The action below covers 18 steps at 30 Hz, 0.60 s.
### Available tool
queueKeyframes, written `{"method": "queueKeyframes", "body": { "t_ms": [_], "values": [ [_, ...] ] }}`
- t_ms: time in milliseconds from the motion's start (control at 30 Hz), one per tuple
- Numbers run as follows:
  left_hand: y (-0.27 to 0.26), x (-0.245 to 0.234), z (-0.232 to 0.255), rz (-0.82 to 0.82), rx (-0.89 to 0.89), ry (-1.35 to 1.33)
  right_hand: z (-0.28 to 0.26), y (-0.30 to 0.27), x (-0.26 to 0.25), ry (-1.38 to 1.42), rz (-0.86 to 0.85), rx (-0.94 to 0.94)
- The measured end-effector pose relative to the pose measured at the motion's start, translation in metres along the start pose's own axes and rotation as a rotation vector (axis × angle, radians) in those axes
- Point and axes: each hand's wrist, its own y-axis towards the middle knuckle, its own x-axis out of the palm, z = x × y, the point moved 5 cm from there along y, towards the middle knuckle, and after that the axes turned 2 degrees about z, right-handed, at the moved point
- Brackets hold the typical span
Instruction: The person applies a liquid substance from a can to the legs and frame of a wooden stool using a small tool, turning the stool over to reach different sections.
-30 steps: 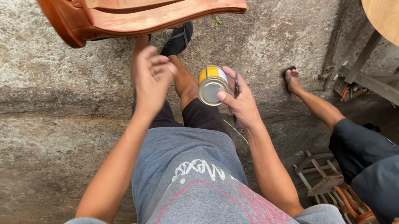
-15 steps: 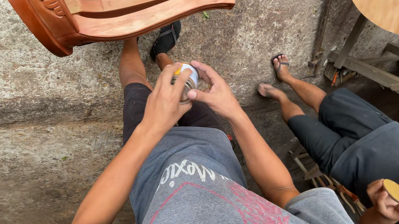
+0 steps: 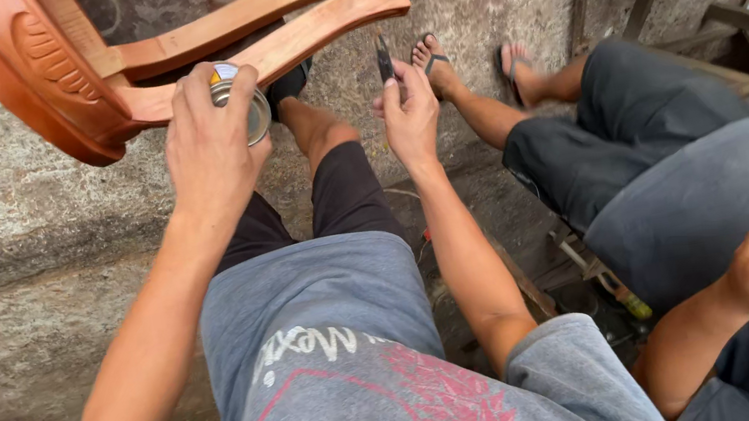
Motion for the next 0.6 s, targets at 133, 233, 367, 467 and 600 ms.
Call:
{"method": "queueKeyframes", "body": {
  "t_ms": [133, 233, 367, 467, 600],
  "values": [
    [-0.004, 0.01, -0.003, -0.032, 0.009, 0.006, -0.026, -0.008, 0.013, -0.429, 0.09, -0.571],
    [-0.012, 0.013, -0.004, -0.025, 0.033, 0.032, -0.027, -0.007, 0.032, -0.283, 0.007, -0.483],
    [-0.014, 0.02, -0.006, -0.017, 0.071, 0.084, -0.024, 0.0, 0.048, -0.138, -0.047, -0.302],
    [-0.018, 0.024, -0.008, -0.046, 0.096, 0.126, -0.028, -0.011, 0.048, -0.088, 0.002, -0.412],
    [-0.019, 0.028, -0.005, -0.061, 0.117, 0.168, -0.019, -0.017, 0.041, -0.016, 0.076, -0.251]
  ]
}}
